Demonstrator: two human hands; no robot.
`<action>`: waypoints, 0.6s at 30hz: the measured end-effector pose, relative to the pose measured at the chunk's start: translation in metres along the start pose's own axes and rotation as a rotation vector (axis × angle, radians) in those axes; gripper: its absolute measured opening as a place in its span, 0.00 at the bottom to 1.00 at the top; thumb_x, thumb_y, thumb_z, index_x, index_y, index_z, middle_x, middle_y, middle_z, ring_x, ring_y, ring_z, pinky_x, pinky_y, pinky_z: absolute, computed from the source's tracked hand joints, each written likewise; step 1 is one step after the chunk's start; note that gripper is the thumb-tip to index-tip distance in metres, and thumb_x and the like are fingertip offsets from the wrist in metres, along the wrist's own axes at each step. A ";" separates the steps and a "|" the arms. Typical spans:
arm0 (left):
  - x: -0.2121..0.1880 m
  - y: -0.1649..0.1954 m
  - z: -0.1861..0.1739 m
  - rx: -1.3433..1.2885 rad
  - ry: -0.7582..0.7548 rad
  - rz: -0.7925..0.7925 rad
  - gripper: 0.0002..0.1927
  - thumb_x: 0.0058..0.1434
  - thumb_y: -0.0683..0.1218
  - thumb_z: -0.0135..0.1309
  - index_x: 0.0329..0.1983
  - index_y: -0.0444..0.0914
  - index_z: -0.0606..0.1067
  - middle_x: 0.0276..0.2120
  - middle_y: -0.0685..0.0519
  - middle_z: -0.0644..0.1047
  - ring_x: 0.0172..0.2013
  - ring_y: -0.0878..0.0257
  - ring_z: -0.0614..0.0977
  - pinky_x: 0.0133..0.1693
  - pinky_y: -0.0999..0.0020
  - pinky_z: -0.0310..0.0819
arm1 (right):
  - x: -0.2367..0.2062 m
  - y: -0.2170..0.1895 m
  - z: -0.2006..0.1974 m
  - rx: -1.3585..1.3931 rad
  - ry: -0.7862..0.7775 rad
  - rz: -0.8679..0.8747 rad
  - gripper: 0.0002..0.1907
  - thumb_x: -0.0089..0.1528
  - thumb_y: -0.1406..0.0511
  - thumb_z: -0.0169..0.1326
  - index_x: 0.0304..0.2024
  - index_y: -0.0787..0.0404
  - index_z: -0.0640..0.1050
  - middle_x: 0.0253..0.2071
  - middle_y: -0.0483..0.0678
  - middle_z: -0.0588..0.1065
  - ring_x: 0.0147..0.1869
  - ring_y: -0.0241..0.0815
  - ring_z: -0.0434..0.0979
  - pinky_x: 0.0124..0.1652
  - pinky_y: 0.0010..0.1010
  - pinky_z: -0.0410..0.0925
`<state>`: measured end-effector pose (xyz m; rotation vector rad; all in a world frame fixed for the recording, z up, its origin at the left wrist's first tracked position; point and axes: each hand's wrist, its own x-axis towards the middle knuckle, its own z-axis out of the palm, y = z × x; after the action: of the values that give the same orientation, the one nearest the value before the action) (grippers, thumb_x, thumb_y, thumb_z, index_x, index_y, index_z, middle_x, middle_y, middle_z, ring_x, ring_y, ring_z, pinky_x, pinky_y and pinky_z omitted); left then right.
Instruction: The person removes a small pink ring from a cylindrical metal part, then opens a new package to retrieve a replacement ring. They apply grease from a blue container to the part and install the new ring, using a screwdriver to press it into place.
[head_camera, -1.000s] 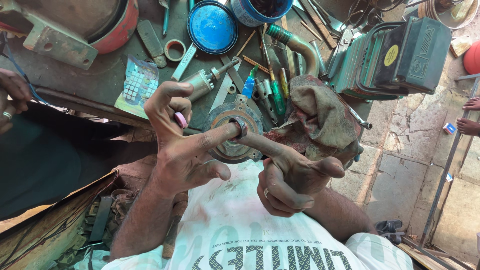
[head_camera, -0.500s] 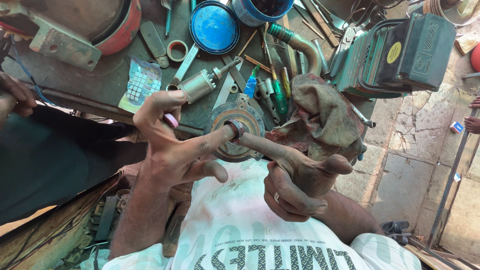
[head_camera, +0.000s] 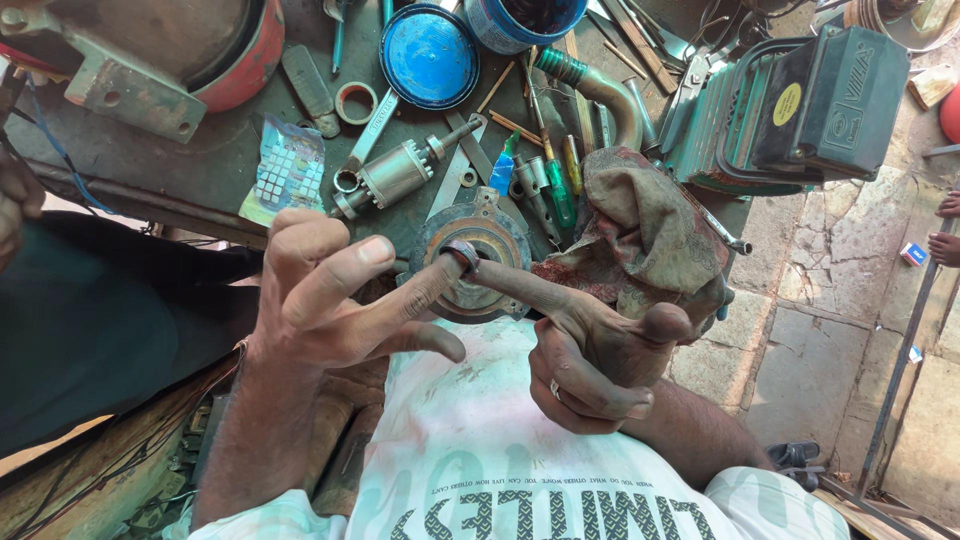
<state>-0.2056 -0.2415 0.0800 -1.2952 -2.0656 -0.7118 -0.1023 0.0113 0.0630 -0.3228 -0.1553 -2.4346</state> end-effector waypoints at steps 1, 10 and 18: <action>-0.003 -0.001 0.000 0.012 -0.015 0.002 0.29 0.54 0.73 0.64 0.49 0.52 0.86 0.56 0.56 0.60 0.47 0.56 0.64 0.44 0.60 0.67 | 0.000 0.000 0.001 -0.019 0.010 0.005 0.68 0.61 0.50 0.64 0.76 0.67 0.27 0.18 0.39 0.72 0.16 0.30 0.69 0.23 0.22 0.69; -0.025 0.005 0.026 -0.335 0.138 -0.334 0.40 0.38 0.81 0.61 0.45 0.51 0.85 0.58 0.51 0.54 0.52 0.57 0.62 0.44 0.64 0.65 | 0.000 -0.012 0.010 -0.643 0.165 -0.226 0.66 0.58 0.48 0.68 0.77 0.70 0.39 0.19 0.40 0.69 0.16 0.31 0.65 0.19 0.25 0.58; -0.020 0.021 0.025 -0.461 0.091 -0.365 0.42 0.35 0.81 0.63 0.46 0.52 0.85 0.58 0.49 0.55 0.56 0.54 0.60 0.46 0.63 0.66 | 0.013 -0.023 0.015 -1.188 0.306 0.059 0.64 0.57 0.45 0.71 0.75 0.73 0.48 0.21 0.44 0.72 0.21 0.29 0.69 0.23 0.19 0.57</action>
<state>-0.1841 -0.2274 0.0508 -1.0904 -2.1608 -1.4502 -0.1238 0.0245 0.0802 -0.4247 1.4310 -2.2020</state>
